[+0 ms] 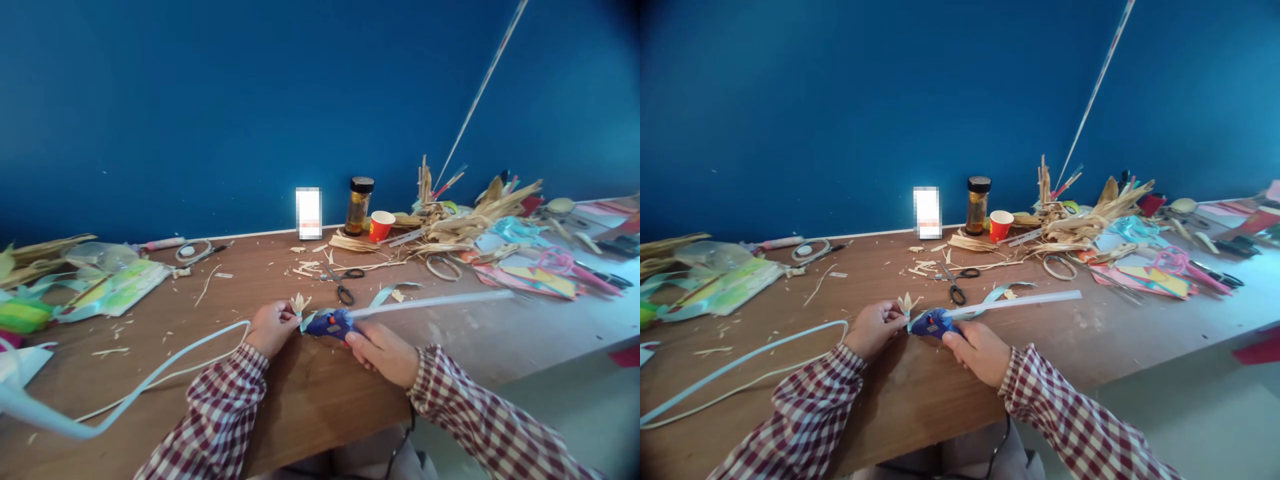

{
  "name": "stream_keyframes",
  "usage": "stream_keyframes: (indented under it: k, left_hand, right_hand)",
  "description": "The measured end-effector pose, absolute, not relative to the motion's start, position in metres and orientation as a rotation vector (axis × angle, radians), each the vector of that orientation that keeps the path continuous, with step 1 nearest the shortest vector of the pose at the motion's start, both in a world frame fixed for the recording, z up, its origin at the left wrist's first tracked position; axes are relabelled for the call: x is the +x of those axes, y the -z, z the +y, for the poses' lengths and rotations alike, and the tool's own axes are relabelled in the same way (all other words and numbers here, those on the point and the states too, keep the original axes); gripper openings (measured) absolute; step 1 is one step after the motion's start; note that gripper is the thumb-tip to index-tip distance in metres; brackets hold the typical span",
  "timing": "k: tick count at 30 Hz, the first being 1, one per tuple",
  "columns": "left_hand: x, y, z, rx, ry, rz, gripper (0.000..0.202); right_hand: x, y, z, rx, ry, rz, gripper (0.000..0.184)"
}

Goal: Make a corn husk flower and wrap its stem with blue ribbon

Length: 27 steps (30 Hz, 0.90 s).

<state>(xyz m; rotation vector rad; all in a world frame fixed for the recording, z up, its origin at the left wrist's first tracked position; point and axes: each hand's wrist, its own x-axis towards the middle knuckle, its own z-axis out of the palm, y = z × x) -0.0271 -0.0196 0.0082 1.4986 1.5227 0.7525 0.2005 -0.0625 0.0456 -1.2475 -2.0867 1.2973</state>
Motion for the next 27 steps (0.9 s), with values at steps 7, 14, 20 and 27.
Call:
stream_keyframes:
  k: [7,14,20,27]
  left_hand:
    - [-0.0267,-0.0082,-0.0188,1.485,-0.748,1.521,0.016]
    - [-0.0285,-0.0042,-0.0184,1.508,-0.739,1.528,0.017]
    - [-0.0256,-0.0085,-0.0199,1.496,-0.736,1.541,0.016]
    - [-0.0262,-0.0066,-0.0188,1.501,-0.744,1.531,0.014]
  right_hand:
    - [0.2012,-0.0445,-0.0624,-1.281,-1.311,-2.056,0.033]
    - [0.2034,-0.0467,-0.0607,-1.278,-1.268,-2.076,0.033]
    - [0.2001,-0.0437,-0.0586,-1.262,-1.248,-2.072,0.034]
    - [0.2023,-0.0473,-0.0606,-1.322,-1.155,-2.156,0.035]
